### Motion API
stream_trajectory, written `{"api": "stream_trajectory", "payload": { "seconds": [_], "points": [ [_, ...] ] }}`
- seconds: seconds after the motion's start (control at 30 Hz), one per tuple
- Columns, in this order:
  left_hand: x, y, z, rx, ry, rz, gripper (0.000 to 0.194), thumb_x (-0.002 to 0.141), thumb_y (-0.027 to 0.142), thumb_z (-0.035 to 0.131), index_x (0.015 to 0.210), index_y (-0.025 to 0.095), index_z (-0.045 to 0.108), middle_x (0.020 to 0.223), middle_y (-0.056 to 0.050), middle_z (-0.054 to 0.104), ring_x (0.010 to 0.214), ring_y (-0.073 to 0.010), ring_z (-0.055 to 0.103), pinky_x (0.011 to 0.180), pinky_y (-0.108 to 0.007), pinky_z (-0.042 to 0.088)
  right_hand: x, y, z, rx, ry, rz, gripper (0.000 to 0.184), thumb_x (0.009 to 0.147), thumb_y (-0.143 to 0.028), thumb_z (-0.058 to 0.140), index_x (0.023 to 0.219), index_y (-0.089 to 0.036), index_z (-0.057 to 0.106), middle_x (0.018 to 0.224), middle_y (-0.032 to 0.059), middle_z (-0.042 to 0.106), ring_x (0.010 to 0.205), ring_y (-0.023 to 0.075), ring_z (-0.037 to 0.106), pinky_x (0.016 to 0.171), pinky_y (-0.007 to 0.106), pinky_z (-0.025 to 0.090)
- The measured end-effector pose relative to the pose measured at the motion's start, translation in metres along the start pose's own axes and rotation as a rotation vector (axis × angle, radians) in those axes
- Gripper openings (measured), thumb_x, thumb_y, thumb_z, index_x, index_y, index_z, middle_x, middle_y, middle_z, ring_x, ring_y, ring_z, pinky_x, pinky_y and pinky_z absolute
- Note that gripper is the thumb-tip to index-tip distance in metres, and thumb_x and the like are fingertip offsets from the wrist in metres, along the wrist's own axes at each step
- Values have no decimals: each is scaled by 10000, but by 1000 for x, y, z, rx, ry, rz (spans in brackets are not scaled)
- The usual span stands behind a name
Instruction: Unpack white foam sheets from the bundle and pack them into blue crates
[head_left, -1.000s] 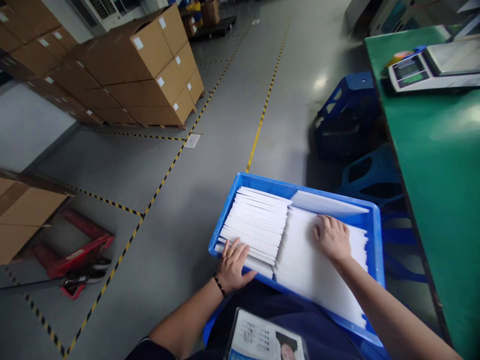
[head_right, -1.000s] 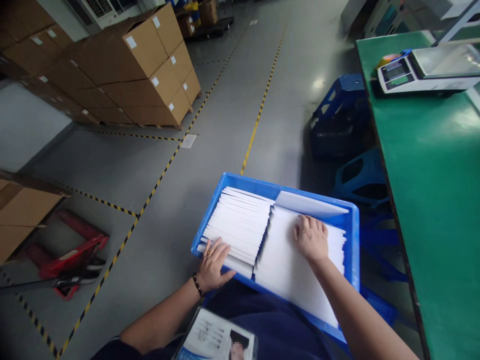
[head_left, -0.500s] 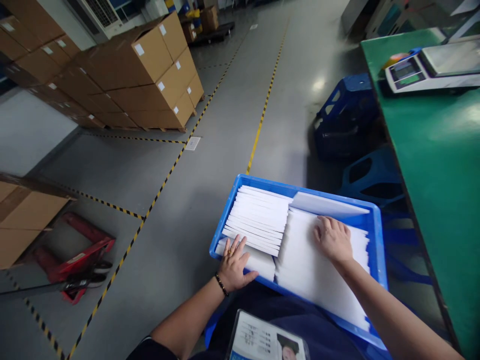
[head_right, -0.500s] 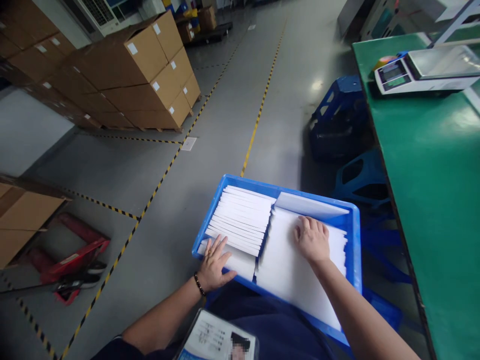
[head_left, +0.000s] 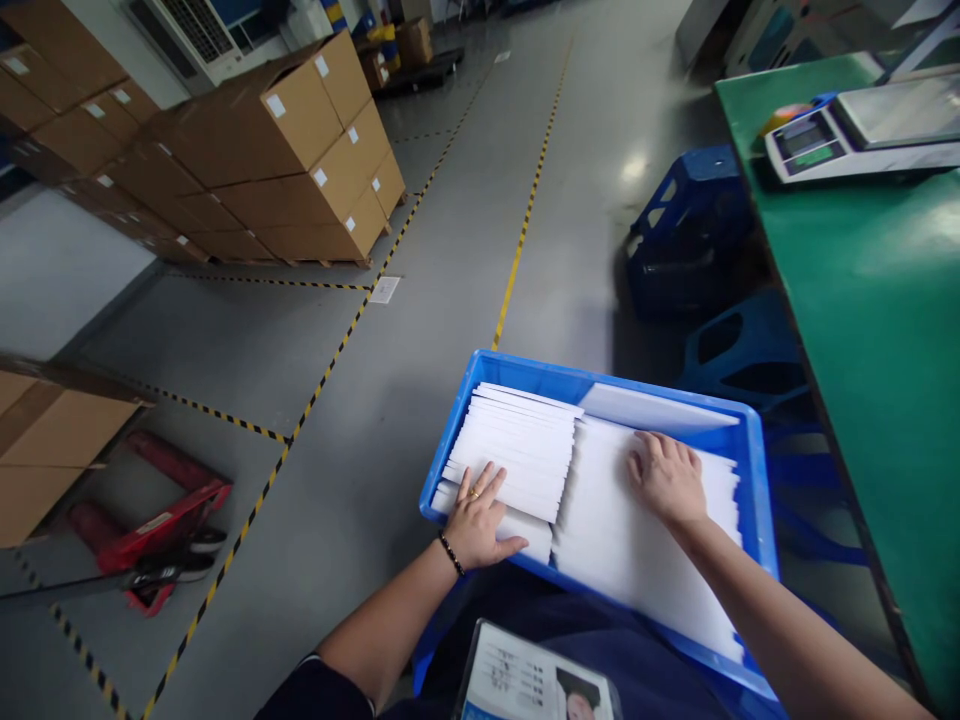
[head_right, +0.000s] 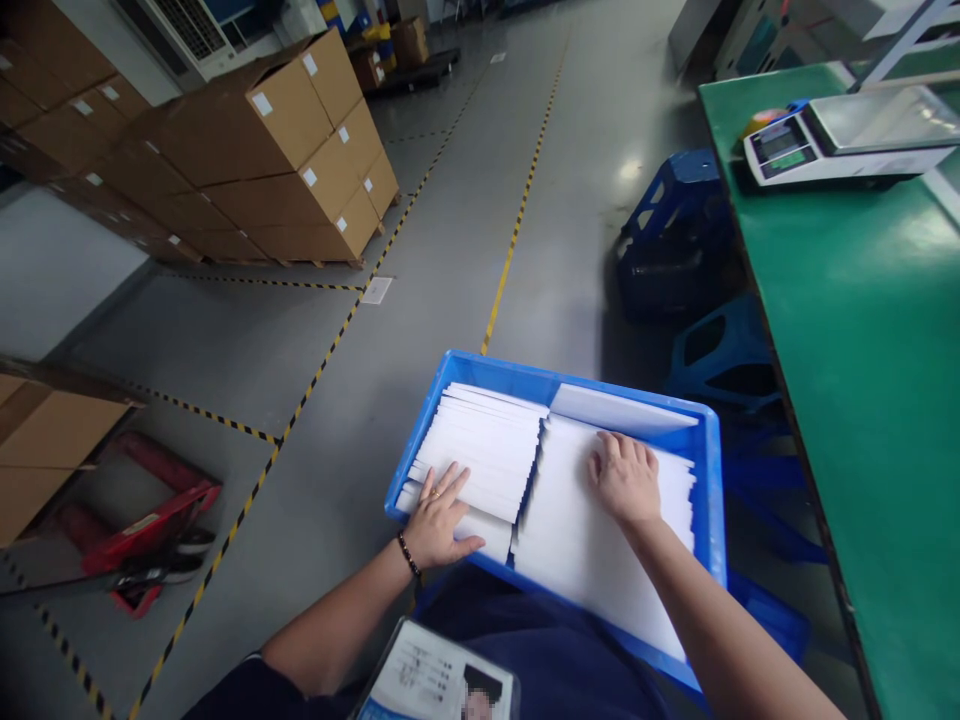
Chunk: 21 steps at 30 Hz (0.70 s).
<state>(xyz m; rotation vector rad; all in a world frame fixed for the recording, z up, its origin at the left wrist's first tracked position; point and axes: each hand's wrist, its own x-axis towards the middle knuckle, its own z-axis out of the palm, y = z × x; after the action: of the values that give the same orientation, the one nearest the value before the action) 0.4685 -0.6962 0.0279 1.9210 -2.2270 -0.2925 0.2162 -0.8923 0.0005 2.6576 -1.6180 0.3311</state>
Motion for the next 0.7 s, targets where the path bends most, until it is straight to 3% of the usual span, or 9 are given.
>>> {"api": "stream_trajectory", "payload": {
  "seconds": [0.53, 0.7],
  "points": [
    [-2, 0, -3, -22, 11, 18, 501, 701, 622, 493, 848, 172, 658, 1293, -128, 454, 1263, -273, 298, 1091, -483, 90, 0, 0, -1, -18, -9, -3, 360, 844, -296, 362, 1133, -112, 474, 1074, 131, 541, 989, 257, 455, 879, 389, 333],
    [12, -6, -12, -46, -42, 86, 464, 645, 613, 559, 750, 180, 687, 1201, -129, 500, 1275, -300, 272, 1089, -471, 112, -1, 1, 0, 0, 23, -7, 357, 830, -289, 379, 1123, -112, 481, 1058, 140, 543, 982, 260, 456, 877, 398, 337]
  ]
}}
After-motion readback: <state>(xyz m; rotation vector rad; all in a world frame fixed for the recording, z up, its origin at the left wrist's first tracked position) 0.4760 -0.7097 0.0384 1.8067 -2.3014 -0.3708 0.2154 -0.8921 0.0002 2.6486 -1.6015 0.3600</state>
